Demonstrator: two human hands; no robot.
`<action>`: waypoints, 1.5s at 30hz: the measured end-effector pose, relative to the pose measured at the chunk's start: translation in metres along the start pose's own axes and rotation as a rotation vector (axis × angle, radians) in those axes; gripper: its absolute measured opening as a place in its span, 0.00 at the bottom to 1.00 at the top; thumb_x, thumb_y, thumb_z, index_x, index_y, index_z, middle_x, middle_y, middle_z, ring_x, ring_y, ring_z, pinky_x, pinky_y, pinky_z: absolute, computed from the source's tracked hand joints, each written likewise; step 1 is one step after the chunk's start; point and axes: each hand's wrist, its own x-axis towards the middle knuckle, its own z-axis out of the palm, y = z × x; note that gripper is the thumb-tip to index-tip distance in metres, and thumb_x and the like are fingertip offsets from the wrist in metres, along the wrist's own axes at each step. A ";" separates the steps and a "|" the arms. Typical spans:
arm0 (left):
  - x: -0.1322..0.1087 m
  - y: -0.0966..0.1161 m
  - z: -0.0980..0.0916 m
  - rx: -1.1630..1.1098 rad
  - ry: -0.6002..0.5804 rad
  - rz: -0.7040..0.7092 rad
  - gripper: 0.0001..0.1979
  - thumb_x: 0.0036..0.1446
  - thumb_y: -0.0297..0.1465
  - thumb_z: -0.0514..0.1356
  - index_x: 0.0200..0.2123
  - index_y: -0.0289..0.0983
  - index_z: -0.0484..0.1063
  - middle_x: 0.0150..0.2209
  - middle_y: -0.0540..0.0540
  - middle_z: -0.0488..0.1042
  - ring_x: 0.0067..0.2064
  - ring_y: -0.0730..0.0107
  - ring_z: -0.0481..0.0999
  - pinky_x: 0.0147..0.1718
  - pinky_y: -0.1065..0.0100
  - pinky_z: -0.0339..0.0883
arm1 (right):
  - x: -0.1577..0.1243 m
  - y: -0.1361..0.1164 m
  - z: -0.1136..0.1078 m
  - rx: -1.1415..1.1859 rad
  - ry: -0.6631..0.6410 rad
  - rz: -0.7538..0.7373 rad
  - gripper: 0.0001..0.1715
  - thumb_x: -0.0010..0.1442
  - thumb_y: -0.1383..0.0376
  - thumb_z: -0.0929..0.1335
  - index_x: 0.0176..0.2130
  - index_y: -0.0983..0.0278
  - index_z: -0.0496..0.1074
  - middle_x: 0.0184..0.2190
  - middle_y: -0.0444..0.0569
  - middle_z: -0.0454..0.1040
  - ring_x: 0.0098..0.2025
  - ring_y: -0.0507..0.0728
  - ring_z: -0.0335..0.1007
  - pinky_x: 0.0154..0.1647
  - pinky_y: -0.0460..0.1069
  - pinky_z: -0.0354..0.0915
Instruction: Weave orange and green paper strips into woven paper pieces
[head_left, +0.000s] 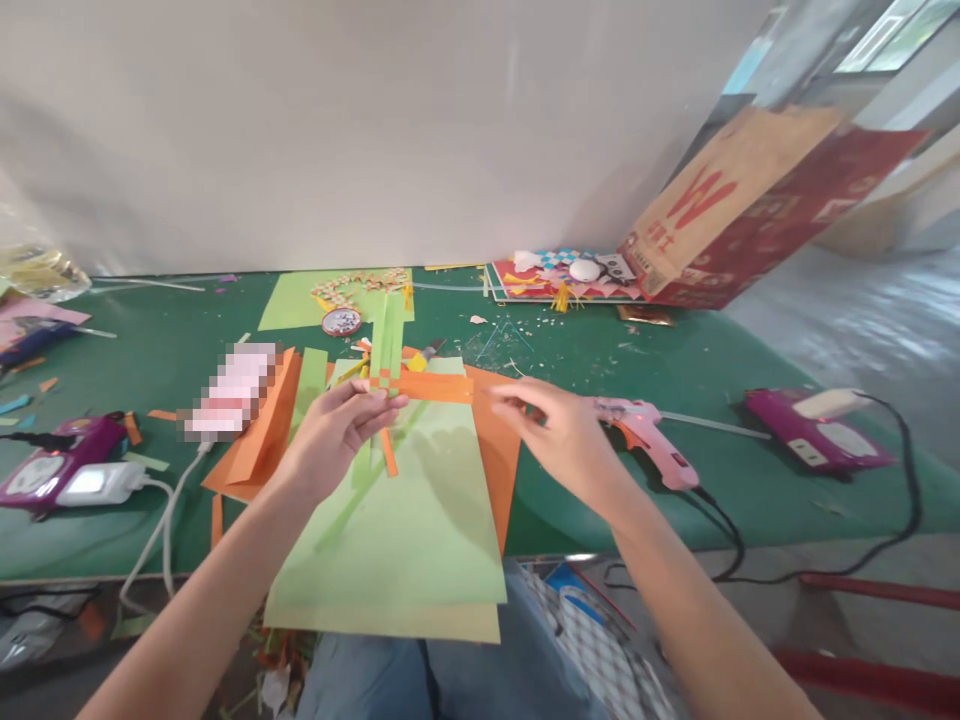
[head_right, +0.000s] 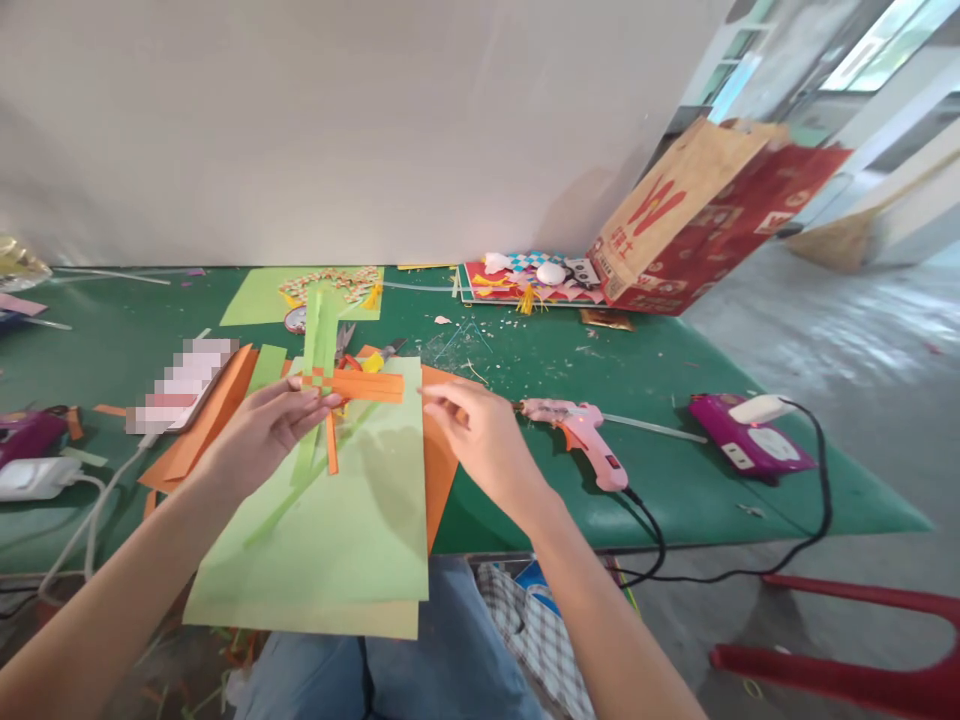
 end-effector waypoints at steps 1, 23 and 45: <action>0.002 -0.001 0.004 -0.015 -0.019 -0.030 0.07 0.45 0.22 0.64 0.24 0.35 0.68 0.23 0.51 0.75 0.36 0.68 0.81 0.38 0.74 0.75 | 0.003 0.000 0.004 0.070 -0.039 0.003 0.13 0.54 0.60 0.67 0.38 0.62 0.75 0.33 0.50 0.76 0.31 0.54 0.70 0.30 0.49 0.65; 0.026 -0.025 0.022 0.221 -0.248 0.044 0.15 0.45 0.35 0.69 0.28 0.36 0.65 0.25 0.49 0.77 0.26 0.71 0.78 0.29 0.71 0.72 | 0.028 0.012 0.018 0.651 -0.128 0.288 0.25 0.42 0.57 0.75 0.41 0.61 0.73 0.30 0.46 0.74 0.28 0.52 0.68 0.23 0.47 0.59; 0.016 -0.024 0.019 0.604 -0.319 0.266 0.09 0.53 0.34 0.62 0.24 0.37 0.69 0.22 0.51 0.72 0.26 0.68 0.79 0.28 0.71 0.71 | 0.016 0.021 0.012 0.485 -0.086 0.268 0.14 0.47 0.56 0.72 0.34 0.59 0.78 0.36 0.47 0.79 0.40 0.55 0.72 0.44 0.53 0.65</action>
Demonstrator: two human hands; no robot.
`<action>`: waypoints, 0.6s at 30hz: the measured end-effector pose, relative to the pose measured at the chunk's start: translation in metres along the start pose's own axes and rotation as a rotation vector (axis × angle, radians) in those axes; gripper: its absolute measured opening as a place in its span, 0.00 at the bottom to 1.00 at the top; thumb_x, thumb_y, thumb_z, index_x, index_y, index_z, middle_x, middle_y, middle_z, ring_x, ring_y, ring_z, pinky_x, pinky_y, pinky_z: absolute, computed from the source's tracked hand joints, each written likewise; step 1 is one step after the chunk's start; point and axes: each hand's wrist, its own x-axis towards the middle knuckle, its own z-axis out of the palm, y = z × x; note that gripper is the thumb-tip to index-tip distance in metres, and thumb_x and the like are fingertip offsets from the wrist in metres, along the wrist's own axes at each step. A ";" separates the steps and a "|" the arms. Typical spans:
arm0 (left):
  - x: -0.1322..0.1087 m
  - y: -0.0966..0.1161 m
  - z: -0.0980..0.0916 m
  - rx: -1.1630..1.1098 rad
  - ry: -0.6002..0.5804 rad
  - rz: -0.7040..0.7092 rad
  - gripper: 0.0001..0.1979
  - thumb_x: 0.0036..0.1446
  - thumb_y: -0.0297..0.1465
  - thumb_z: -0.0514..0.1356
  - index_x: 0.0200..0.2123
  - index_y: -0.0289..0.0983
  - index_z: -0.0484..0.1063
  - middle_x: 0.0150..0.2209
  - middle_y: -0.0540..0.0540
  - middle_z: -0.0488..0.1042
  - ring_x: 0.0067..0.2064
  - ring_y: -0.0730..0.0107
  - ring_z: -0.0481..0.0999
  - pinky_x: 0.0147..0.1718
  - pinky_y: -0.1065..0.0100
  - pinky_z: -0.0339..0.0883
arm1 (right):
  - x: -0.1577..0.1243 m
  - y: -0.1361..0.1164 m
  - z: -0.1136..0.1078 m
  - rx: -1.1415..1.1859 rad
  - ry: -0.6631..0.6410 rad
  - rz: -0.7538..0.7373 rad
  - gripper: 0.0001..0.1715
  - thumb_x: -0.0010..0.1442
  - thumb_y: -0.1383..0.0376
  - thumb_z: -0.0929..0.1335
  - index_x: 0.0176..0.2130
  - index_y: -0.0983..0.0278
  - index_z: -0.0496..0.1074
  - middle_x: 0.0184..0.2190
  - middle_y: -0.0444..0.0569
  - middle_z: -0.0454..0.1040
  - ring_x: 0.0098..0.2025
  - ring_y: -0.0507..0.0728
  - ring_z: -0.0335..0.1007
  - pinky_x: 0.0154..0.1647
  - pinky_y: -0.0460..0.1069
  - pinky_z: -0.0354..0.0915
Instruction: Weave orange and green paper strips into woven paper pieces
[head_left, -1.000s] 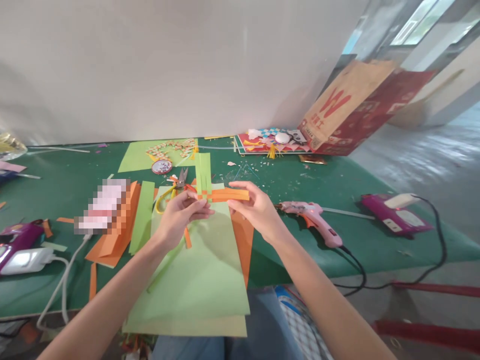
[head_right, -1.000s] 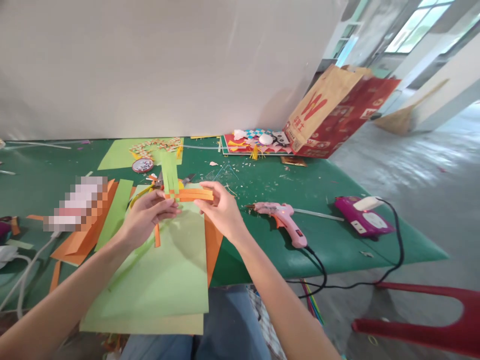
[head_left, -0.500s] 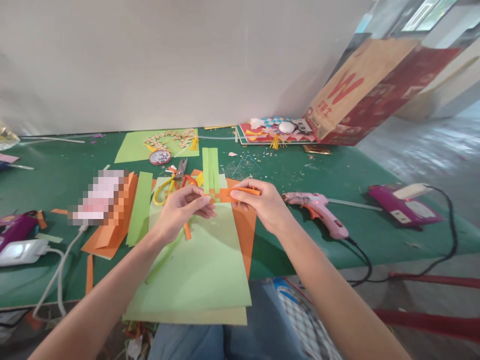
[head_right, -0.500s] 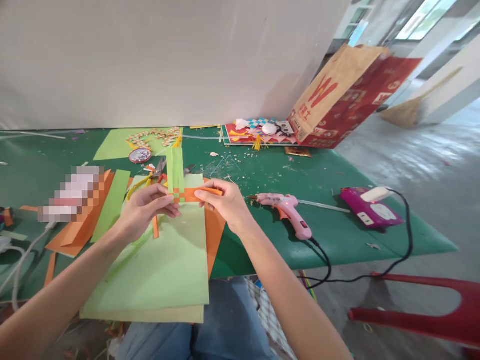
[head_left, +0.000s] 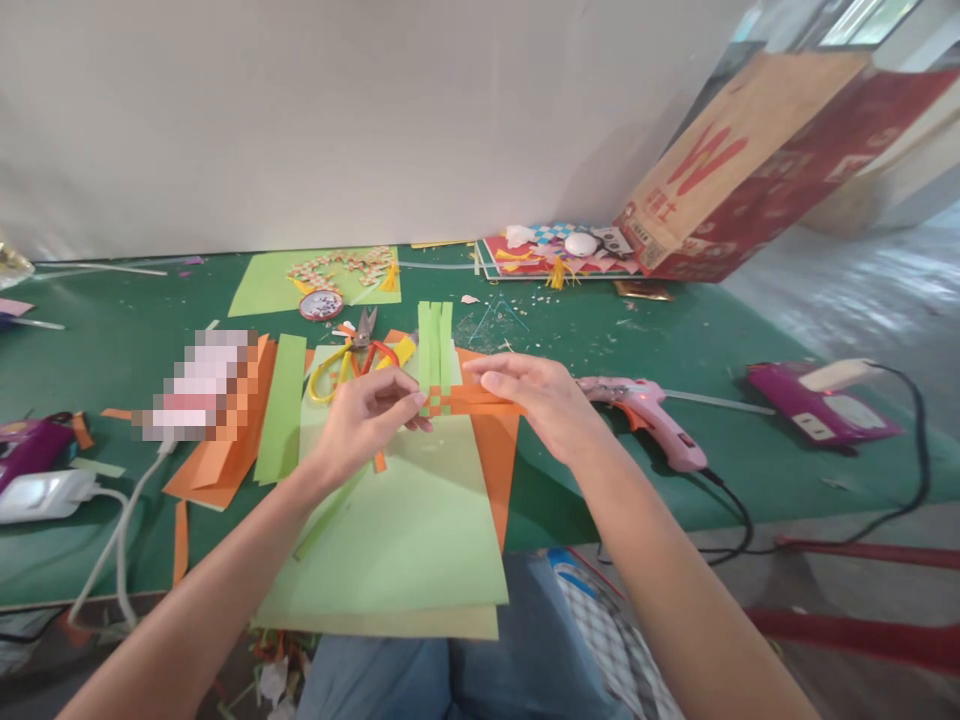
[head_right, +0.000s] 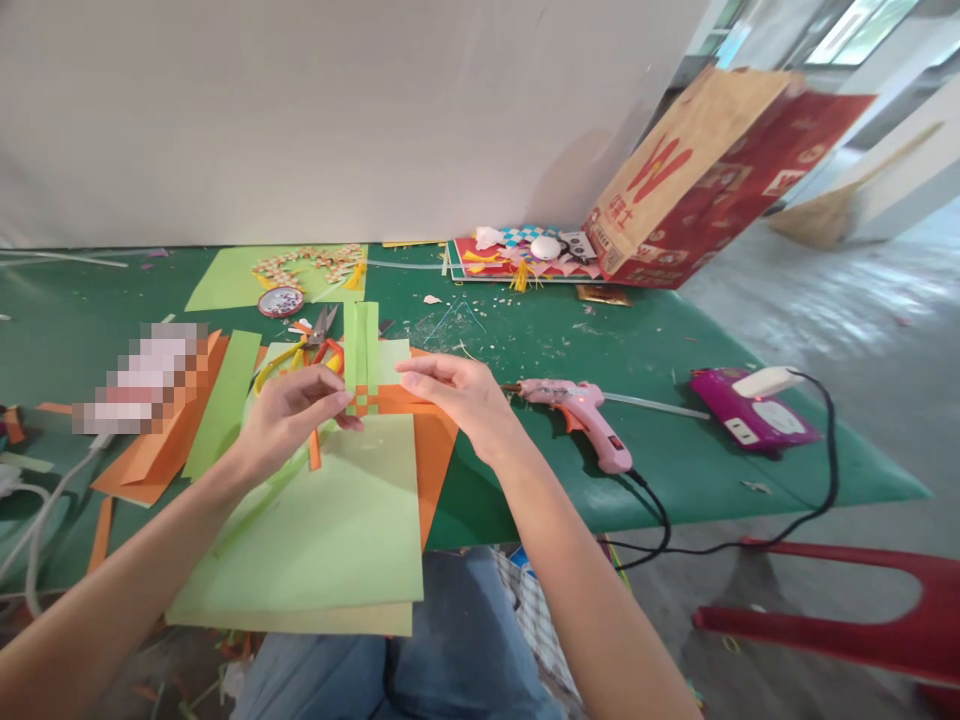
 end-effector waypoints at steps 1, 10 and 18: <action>0.000 0.000 0.001 0.038 -0.011 0.016 0.08 0.53 0.33 0.61 0.25 0.37 0.69 0.23 0.50 0.73 0.27 0.69 0.79 0.28 0.71 0.71 | 0.000 0.001 0.000 -0.042 -0.011 -0.007 0.14 0.46 0.56 0.73 0.34 0.59 0.79 0.35 0.47 0.79 0.39 0.55 0.72 0.42 0.52 0.65; 0.002 -0.009 -0.001 0.294 0.118 0.227 0.07 0.50 0.26 0.60 0.34 0.39 0.75 0.36 0.48 0.79 0.38 0.68 0.77 0.43 0.68 0.70 | -0.017 0.003 0.006 -0.672 0.156 -0.620 0.10 0.57 0.66 0.68 0.26 0.57 0.76 0.25 0.44 0.78 0.35 0.57 0.72 0.42 0.56 0.63; 0.002 -0.009 0.003 0.330 0.100 0.191 0.08 0.50 0.23 0.59 0.31 0.39 0.76 0.32 0.49 0.79 0.35 0.68 0.77 0.39 0.68 0.69 | -0.056 0.019 -0.014 -1.351 0.318 -0.988 0.12 0.58 0.72 0.66 0.32 0.56 0.76 0.28 0.42 0.80 0.36 0.56 0.74 0.43 0.56 0.60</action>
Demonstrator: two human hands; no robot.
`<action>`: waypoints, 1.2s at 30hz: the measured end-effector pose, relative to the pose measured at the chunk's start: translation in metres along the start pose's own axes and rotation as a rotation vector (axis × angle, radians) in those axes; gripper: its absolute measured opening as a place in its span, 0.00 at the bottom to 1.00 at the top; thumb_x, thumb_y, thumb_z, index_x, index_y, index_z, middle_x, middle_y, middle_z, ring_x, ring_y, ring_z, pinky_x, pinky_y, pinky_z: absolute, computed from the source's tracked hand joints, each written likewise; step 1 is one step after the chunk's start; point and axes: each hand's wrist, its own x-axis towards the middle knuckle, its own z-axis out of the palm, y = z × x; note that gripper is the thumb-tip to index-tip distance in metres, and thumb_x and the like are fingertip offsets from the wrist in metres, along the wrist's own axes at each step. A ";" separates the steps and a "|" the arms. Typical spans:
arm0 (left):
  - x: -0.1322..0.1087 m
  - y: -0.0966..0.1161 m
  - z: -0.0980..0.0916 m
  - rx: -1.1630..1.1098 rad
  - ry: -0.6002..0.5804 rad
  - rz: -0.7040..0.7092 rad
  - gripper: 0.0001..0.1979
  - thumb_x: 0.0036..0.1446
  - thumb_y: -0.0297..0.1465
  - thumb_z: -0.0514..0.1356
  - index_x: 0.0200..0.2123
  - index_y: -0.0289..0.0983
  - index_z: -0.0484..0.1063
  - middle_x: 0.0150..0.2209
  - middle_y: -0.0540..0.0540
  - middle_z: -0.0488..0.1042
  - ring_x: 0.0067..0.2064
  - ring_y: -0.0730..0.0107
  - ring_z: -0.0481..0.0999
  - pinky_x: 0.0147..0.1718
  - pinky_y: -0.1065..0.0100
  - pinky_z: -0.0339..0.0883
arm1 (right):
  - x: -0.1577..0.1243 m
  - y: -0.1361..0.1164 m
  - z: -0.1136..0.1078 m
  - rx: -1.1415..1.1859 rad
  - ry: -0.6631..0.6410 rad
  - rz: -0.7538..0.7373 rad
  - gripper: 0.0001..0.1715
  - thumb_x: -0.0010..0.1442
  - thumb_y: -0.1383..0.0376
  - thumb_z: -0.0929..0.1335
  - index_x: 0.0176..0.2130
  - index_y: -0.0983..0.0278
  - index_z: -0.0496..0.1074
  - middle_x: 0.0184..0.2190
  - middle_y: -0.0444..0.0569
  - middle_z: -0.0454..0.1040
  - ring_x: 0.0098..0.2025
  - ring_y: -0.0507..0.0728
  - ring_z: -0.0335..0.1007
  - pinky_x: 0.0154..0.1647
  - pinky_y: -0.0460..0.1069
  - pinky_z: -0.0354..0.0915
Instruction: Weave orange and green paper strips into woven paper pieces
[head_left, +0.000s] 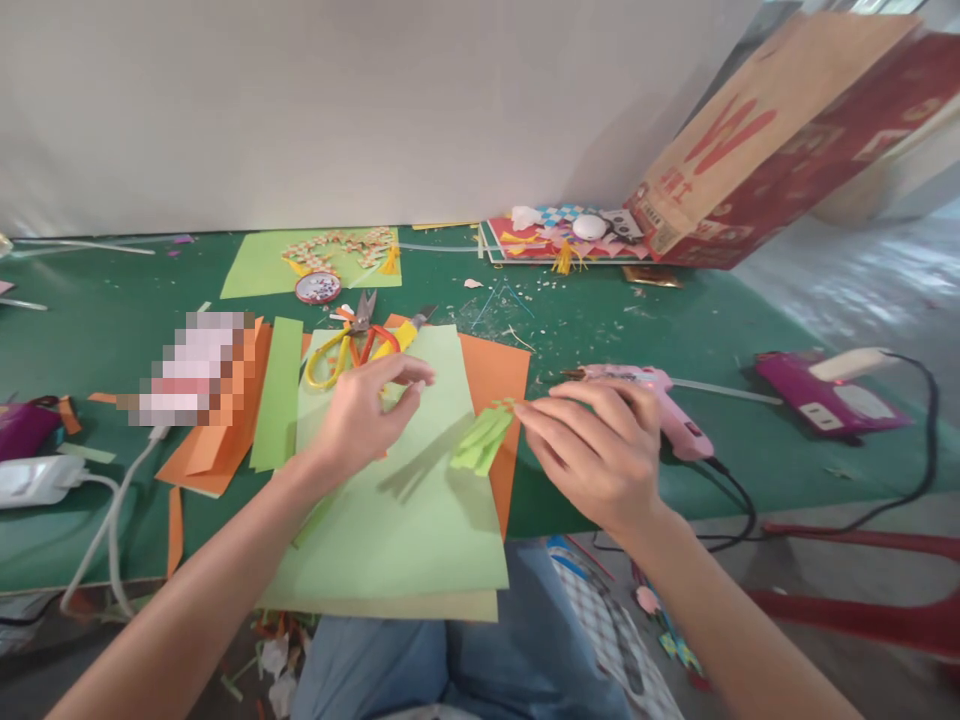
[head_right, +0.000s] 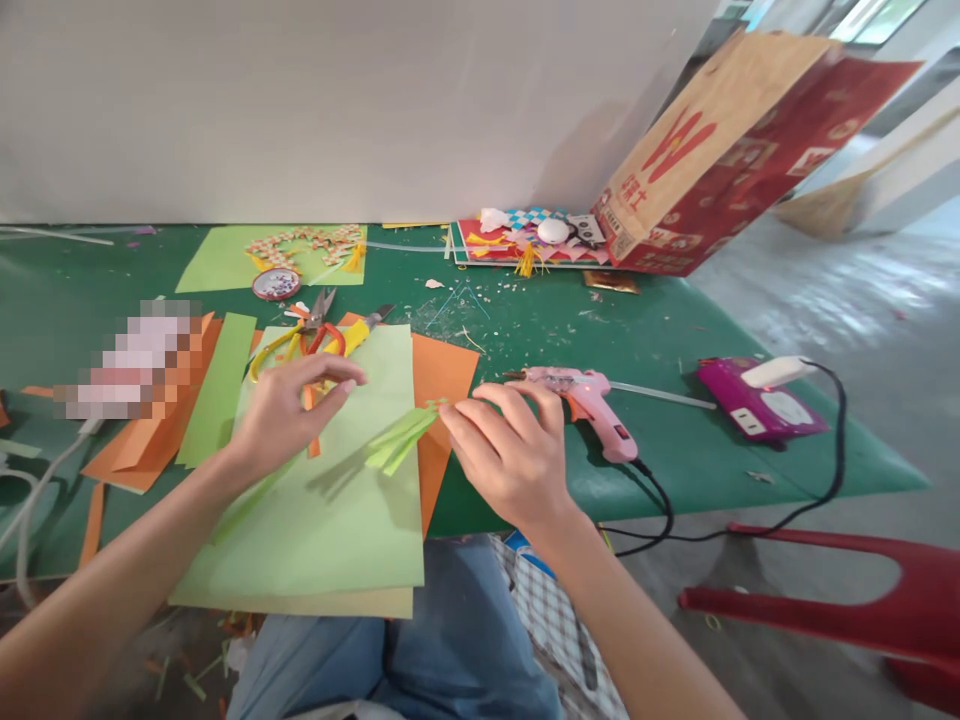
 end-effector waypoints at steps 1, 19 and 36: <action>0.000 0.000 0.001 0.011 -0.022 0.011 0.08 0.50 0.23 0.59 0.31 0.40 0.76 0.32 0.49 0.79 0.36 0.67 0.77 0.39 0.68 0.69 | -0.003 0.001 -0.001 -0.022 -0.010 -0.022 0.12 0.59 0.73 0.66 0.32 0.57 0.76 0.29 0.42 0.80 0.36 0.56 0.74 0.44 0.56 0.60; -0.002 -0.011 0.008 0.143 -0.218 0.100 0.08 0.54 0.26 0.57 0.33 0.40 0.76 0.34 0.48 0.78 0.36 0.67 0.76 0.38 0.69 0.66 | -0.051 0.022 -0.030 0.112 -0.310 -0.015 0.16 0.61 0.75 0.62 0.40 0.63 0.76 0.32 0.49 0.77 0.43 0.60 0.69 0.43 0.56 0.64; -0.002 -0.014 0.009 0.122 -0.187 0.104 0.08 0.54 0.26 0.58 0.33 0.41 0.77 0.33 0.47 0.78 0.35 0.64 0.77 0.36 0.68 0.68 | -0.017 0.021 -0.036 0.276 0.017 0.444 0.12 0.59 0.73 0.66 0.32 0.58 0.76 0.29 0.48 0.76 0.32 0.55 0.73 0.33 0.51 0.69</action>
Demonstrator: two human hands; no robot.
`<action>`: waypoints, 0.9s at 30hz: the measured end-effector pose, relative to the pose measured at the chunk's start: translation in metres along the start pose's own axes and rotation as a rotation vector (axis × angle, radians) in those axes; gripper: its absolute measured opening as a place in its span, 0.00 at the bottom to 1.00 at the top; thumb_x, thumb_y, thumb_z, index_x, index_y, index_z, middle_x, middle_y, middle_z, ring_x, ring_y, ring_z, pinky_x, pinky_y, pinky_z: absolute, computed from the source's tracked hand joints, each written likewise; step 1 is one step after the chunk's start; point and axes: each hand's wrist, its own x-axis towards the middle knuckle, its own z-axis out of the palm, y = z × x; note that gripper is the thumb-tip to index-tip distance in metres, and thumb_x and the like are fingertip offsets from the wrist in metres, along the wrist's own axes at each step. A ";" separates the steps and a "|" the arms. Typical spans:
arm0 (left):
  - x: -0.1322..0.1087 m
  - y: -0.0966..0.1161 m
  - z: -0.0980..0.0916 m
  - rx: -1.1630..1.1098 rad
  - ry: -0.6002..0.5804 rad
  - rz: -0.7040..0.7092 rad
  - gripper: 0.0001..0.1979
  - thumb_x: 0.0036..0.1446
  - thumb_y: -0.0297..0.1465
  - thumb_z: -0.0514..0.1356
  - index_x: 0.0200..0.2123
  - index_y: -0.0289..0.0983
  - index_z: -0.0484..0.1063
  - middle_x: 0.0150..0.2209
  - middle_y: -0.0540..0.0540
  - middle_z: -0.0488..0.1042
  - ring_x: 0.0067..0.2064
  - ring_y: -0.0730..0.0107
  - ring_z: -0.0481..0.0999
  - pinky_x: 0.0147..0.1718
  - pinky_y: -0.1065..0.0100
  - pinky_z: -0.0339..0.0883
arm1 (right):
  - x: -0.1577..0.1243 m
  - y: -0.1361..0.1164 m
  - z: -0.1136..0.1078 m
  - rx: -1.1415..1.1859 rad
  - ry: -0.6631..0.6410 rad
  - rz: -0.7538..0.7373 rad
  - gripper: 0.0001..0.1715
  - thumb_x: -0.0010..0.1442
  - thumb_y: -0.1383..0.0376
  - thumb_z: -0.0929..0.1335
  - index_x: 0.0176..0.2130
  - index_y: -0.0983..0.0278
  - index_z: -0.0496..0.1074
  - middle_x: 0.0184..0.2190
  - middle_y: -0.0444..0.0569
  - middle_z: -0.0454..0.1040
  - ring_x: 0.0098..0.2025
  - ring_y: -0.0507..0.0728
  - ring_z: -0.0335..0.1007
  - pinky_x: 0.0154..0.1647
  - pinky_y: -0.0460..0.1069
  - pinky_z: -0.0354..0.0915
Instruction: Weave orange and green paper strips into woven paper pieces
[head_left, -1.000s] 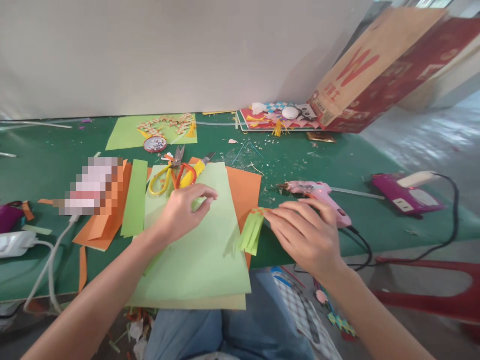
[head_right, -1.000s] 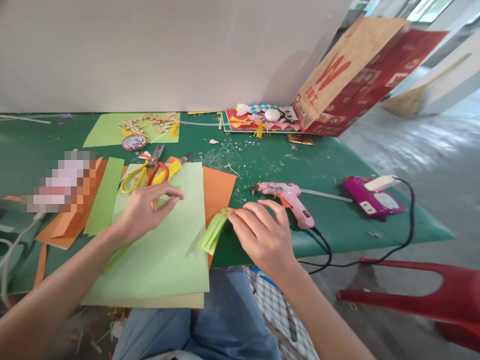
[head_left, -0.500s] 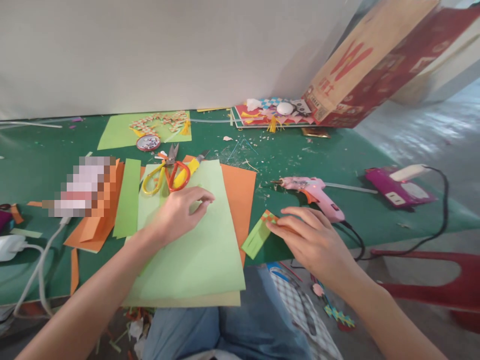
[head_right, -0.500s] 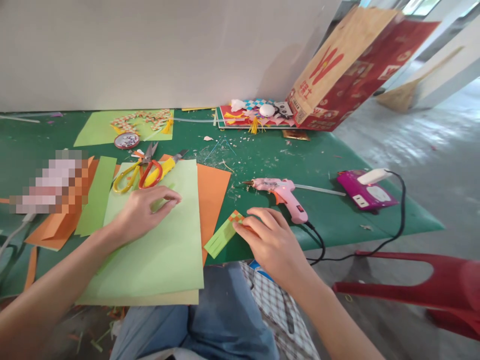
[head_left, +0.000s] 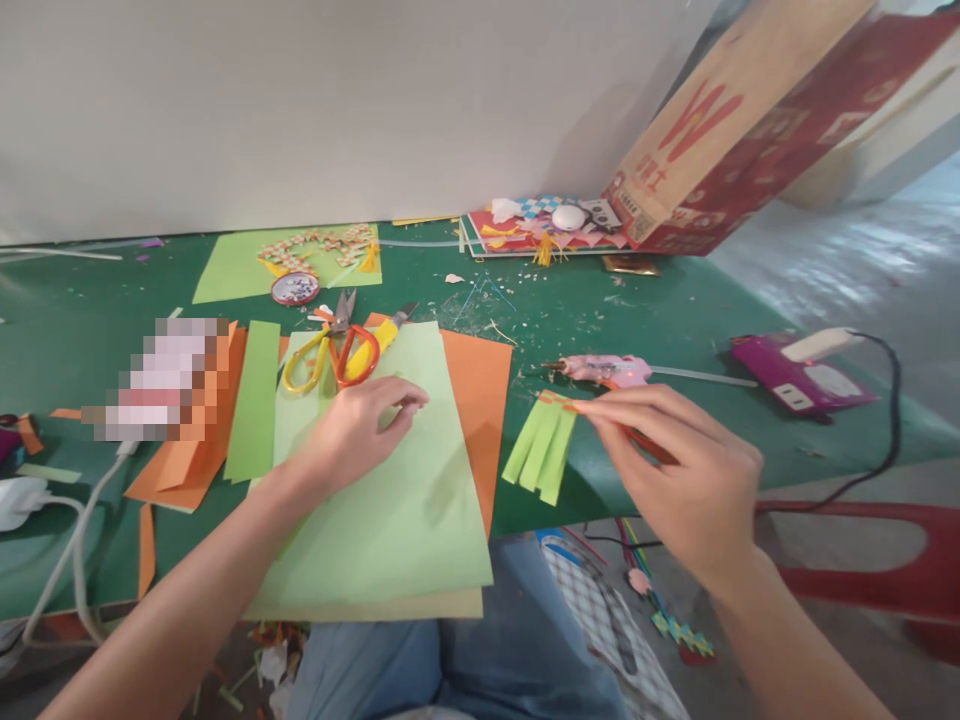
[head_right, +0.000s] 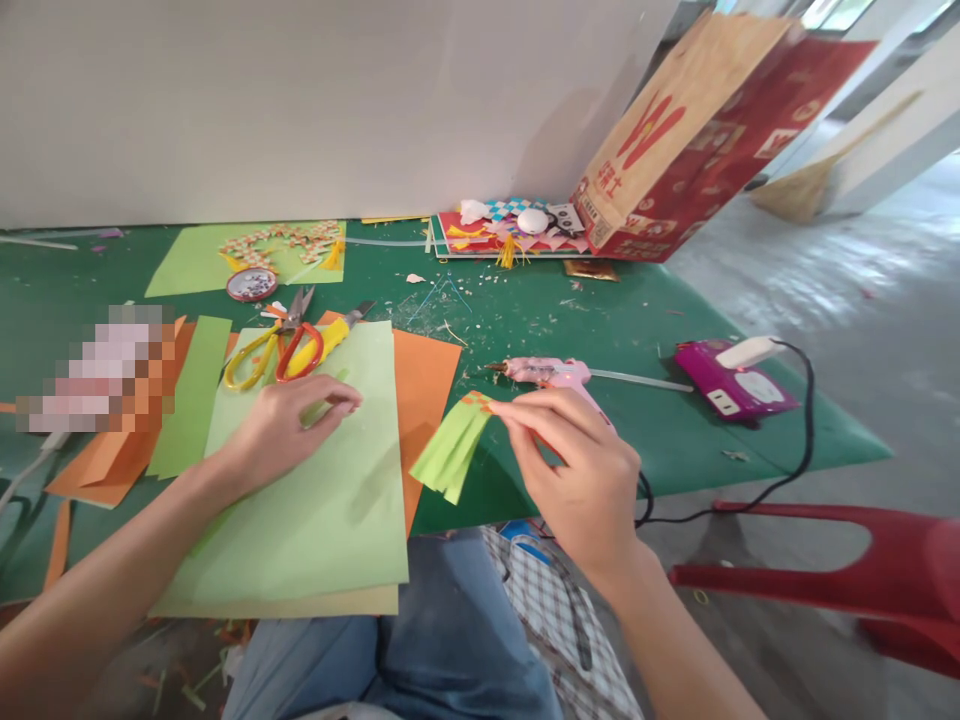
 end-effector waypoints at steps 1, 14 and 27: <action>0.000 0.000 0.000 0.015 0.004 0.002 0.08 0.55 0.26 0.58 0.33 0.40 0.77 0.33 0.47 0.79 0.35 0.65 0.77 0.36 0.68 0.68 | 0.004 -0.003 0.001 0.067 -0.005 0.077 0.10 0.58 0.71 0.67 0.31 0.58 0.76 0.29 0.47 0.77 0.32 0.55 0.74 0.32 0.50 0.69; 0.003 0.018 -0.012 -0.091 -0.173 -0.176 0.12 0.59 0.36 0.56 0.31 0.36 0.76 0.31 0.47 0.78 0.34 0.70 0.75 0.33 0.70 0.67 | 0.038 -0.034 0.071 0.826 -0.357 0.580 0.02 0.49 0.64 0.71 0.26 0.56 0.76 0.27 0.45 0.80 0.30 0.57 0.78 0.31 0.51 0.73; 0.007 0.007 -0.008 -0.285 0.058 -0.362 0.13 0.58 0.33 0.58 0.24 0.33 0.71 0.28 0.43 0.79 0.30 0.72 0.77 0.29 0.72 0.68 | 0.031 -0.047 0.060 0.343 0.176 0.037 0.07 0.57 0.69 0.67 0.37 0.59 0.74 0.35 0.49 0.77 0.44 0.59 0.73 0.47 0.59 0.68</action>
